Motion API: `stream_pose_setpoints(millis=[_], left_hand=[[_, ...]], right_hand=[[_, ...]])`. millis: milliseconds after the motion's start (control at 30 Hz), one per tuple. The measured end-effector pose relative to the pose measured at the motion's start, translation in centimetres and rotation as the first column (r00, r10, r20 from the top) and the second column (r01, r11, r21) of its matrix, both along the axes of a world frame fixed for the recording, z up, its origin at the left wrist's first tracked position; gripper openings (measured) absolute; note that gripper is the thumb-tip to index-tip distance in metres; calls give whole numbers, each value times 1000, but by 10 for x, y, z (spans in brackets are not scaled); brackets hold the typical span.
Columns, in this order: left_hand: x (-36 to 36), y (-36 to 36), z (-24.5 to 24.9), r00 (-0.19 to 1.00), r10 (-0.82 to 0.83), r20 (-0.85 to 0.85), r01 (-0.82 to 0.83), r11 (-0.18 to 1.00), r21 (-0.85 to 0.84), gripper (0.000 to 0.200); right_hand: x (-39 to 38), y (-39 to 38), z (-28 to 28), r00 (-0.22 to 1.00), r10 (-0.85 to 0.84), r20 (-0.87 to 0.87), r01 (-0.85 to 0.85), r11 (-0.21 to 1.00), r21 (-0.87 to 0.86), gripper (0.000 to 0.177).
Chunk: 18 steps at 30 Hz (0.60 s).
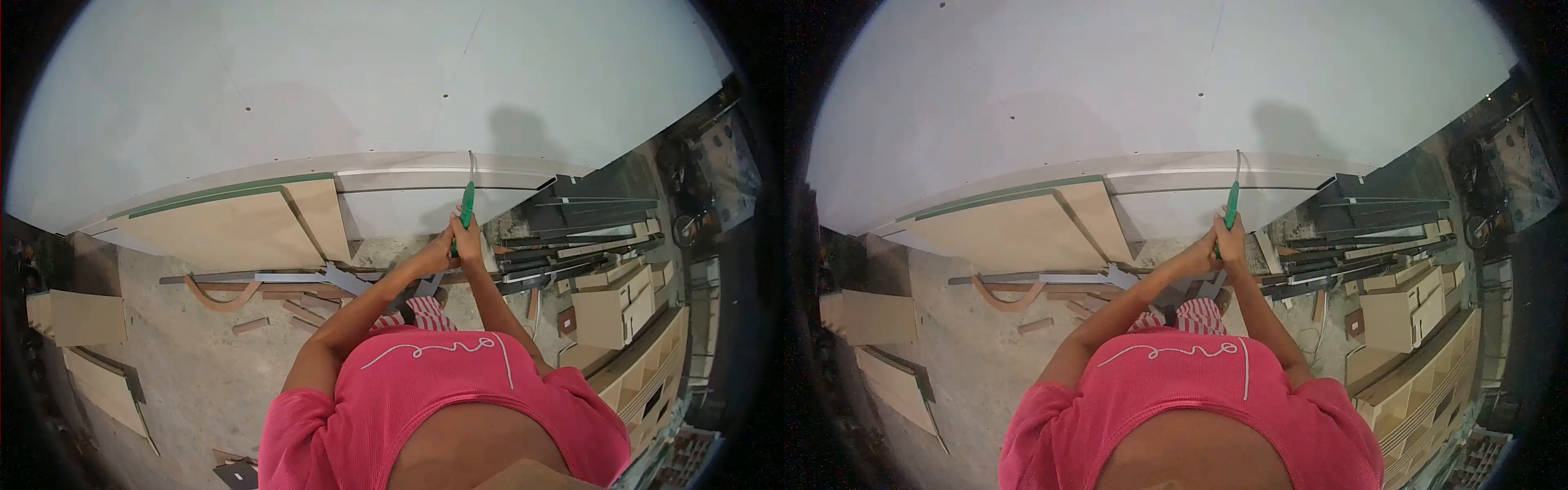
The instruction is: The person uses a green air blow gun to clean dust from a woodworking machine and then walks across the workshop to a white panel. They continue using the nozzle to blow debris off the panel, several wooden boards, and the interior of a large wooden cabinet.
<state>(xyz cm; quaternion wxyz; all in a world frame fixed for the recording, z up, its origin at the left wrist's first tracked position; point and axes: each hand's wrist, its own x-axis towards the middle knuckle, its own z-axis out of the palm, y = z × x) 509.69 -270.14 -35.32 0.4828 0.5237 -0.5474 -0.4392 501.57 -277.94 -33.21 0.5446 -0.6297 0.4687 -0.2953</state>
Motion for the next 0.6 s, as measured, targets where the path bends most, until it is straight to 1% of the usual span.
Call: stream_pose_setpoints(millis=[33, 67, 133, 167, 233, 267, 300, 333, 367, 400, 433, 467, 567, 600], left_hand=[[-2, -1, -4, 999, 41, 29, -36, 988, -153, 86], [-3, 0, -8, 998, 47, 30, -41, 987, -157, 86], [1, 11, 27, 990, -21, -143, 34, 996, 87, 86], [3, 13, 29, 990, -14, -140, 25, 996, 80, 86], [6, 18, 32, 995, -85, -49, 86, 996, 32, 92], [6, 22, 36, 996, -75, -45, 76, 997, 25, 92], [6, 27, 43, 998, -3, 70, 12, 993, -119, 90], [6, 33, 54, 982, 81, 173, -33, 964, -263, 89], [9, 39, 65, 981, 86, 173, -39, 964, -262, 89], [12, 45, 81, 995, 63, 76, -47, 981, -189, 88], [15, 49, 89, 999, 47, -22, -49, 992, -118, 88], [17, 50, 89, 998, 54, -19, -56, 991, -121, 88], [21, 45, 80, 991, 130, -37, -133, 985, -107, 91], [23, 43, 77, 985, 171, 3, -168, 970, -177, 92]], right_hand=[[-1, -4, -6, 999, 20, -32, -21, 999, -30, 42], [-3, -6, -12, 999, 26, -32, -27, 999, -34, 42], [-4, -3, -9, 1000, 20, 12, -19, 999, -38, 42], [-4, 0, -6, 999, 29, 15, -28, 999, -45, 42], [-2, 18, 22, 999, 8, 53, -2, 994, -113, 42], [0, 28, 38, 995, 21, 93, -5, 984, -176, 41], [3, 32, 47, 995, 30, 95, -13, 984, -180, 41], [5, 37, 52, 993, 56, 103, -30, 971, -236, 40], [6, 41, 57, 991, 80, 108, -45, 956, -290, 40], [8, 45, 67, 991, 84, 109, -50, 956, -288, 40], [13, 47, 77, 989, 126, 74, -99, 950, -295, 40], [18, 47, 83, 985, 170, 40, -150, 941, -303, 40], [29, 41, 80, 978, 206, 43, -177, 915, -362, 40], [34, 42, 84, 975, 218, 41, -188, 911, -368, 40]])
